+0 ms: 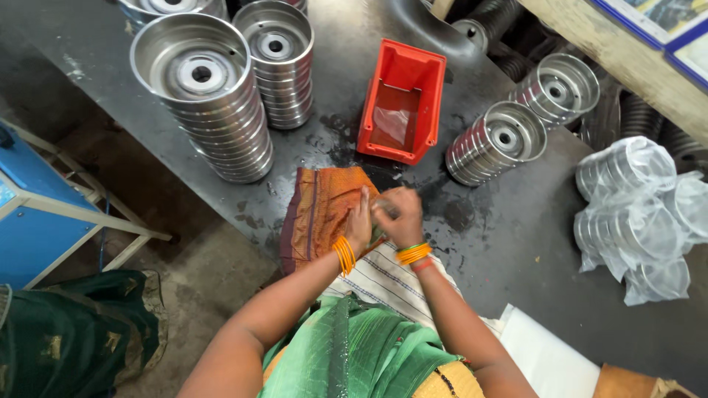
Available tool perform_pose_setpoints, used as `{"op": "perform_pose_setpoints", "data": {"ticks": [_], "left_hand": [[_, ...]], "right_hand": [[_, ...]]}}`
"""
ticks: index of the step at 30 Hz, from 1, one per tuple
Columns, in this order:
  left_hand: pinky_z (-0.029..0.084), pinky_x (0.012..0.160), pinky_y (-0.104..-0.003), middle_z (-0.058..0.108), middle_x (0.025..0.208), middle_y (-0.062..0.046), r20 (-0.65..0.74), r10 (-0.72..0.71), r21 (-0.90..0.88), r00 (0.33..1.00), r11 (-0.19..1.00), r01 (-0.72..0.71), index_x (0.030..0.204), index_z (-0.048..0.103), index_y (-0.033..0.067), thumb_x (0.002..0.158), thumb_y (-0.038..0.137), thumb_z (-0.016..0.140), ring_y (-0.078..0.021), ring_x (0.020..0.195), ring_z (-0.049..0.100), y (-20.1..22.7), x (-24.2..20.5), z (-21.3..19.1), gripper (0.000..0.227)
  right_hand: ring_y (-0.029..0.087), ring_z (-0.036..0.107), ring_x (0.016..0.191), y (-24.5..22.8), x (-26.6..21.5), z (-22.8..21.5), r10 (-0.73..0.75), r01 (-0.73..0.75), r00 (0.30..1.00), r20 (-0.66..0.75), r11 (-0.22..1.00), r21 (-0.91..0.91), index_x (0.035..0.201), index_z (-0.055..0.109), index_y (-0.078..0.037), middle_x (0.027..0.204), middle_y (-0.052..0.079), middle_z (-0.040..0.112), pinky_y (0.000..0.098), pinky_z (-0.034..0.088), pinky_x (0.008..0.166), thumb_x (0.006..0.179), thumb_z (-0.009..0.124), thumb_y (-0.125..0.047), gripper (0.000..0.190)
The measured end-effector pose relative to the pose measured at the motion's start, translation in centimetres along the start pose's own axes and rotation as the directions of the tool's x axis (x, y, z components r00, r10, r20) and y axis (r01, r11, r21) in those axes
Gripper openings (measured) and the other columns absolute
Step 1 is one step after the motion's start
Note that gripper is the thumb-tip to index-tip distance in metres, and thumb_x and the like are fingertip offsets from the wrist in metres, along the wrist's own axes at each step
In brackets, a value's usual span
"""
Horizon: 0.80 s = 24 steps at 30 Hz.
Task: The person repeatedly picks up small cylindrical metal parts from a stack, wipes each with a dark cloth, and places them into a red bin. The process is continuous and repetitive throughout the clip.
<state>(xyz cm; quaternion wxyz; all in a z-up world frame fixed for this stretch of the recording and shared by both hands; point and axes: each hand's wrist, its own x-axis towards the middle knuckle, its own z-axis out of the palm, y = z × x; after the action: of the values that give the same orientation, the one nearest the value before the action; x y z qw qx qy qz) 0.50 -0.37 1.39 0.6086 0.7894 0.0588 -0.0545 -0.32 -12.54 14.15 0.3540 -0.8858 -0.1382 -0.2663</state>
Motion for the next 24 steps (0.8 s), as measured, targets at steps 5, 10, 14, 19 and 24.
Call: {"op": "perform_pose_setpoints", "data": {"ticks": [5, 10, 14, 19, 24], "left_hand": [[0.046, 0.086, -0.047, 0.064, 0.086, -0.019, 0.105, 0.246, 0.125, 0.964, 0.958, -0.258, 0.094, 0.062, 0.0040, 0.115, 0.039, 0.028, -0.0336, 0.088, 0.061, -9.6, -2.5, -0.3, 0.053], [0.051, 0.086, -0.047, 0.060, 0.103, -0.017, -0.061, 0.428, 0.040, 0.902, 0.904, -0.427, 0.112, 0.060, 0.0061, 0.114, 0.038, 0.029, -0.0333, 0.090, 0.061, -11.0, -4.5, -4.4, 0.045], [0.049, 0.092, -0.050, 0.064, 0.123, -0.025, -0.162, 0.750, 0.518, 0.642, 0.618, -0.592, 0.131, 0.054, -0.0126, 0.127, 0.037, 0.017, -0.0396, 0.107, 0.060, -7.0, -4.6, -5.4, 0.062], [0.042, 0.057, -0.045, 0.060, 0.064, -0.014, -0.087, 0.224, -0.026, 0.971, 0.973, -0.227, 0.073, 0.061, -0.0012, 0.111, 0.059, 0.024, -0.0251, 0.060, 0.057, -0.1, -2.7, -3.6, 0.081], [0.041, 0.049, -0.036, 0.057, 0.057, -0.013, 0.026, 0.224, 0.035, 0.974, 0.974, -0.225, 0.077, 0.069, -0.0017, 0.100, 0.047, 0.056, -0.0151, 0.049, 0.052, 0.9, -3.8, -5.2, 0.056]], "right_hand": [[0.015, 0.058, 0.079, 5.4, -3.3, 3.7, 0.583, -0.622, 0.771, 0.257, 0.601, 0.502, 0.099, 0.075, -0.003, 0.093, 0.006, 0.071, 0.0343, 0.050, 0.073, 0.092, 0.075, -0.014, 0.012], [0.014, 0.070, 0.088, 9.7, -5.3, 7.0, 0.604, -0.679, 0.618, 0.504, 0.087, 0.729, 0.100, 0.071, -0.005, 0.095, 0.002, 0.076, 0.0294, 0.055, 0.085, 0.095, 0.063, -0.019, 0.017], [0.020, 0.060, 0.084, 4.2, -5.2, 5.6, 0.649, -0.573, 0.736, 0.192, 0.446, 0.688, 0.099, 0.068, 0.000, 0.092, 0.011, 0.068, 0.0386, 0.050, 0.081, 0.100, 0.071, -0.013, 0.013], [0.025, 0.066, 0.104, -2.8, -3.7, 1.5, -0.136, 0.137, 0.991, -0.014, 0.987, 0.087, 0.099, 0.069, -0.005, 0.102, 0.011, 0.068, 0.0396, 0.048, 0.103, 0.085, 0.077, -0.014, 0.020], [0.019, 0.062, 0.098, 3.6, -2.8, 4.1, 0.541, -0.541, 0.826, 0.154, 0.689, 0.482, 0.101, 0.067, -0.002, 0.100, 0.010, 0.067, 0.0345, 0.049, 0.094, 0.096, 0.070, -0.022, 0.021]]}}
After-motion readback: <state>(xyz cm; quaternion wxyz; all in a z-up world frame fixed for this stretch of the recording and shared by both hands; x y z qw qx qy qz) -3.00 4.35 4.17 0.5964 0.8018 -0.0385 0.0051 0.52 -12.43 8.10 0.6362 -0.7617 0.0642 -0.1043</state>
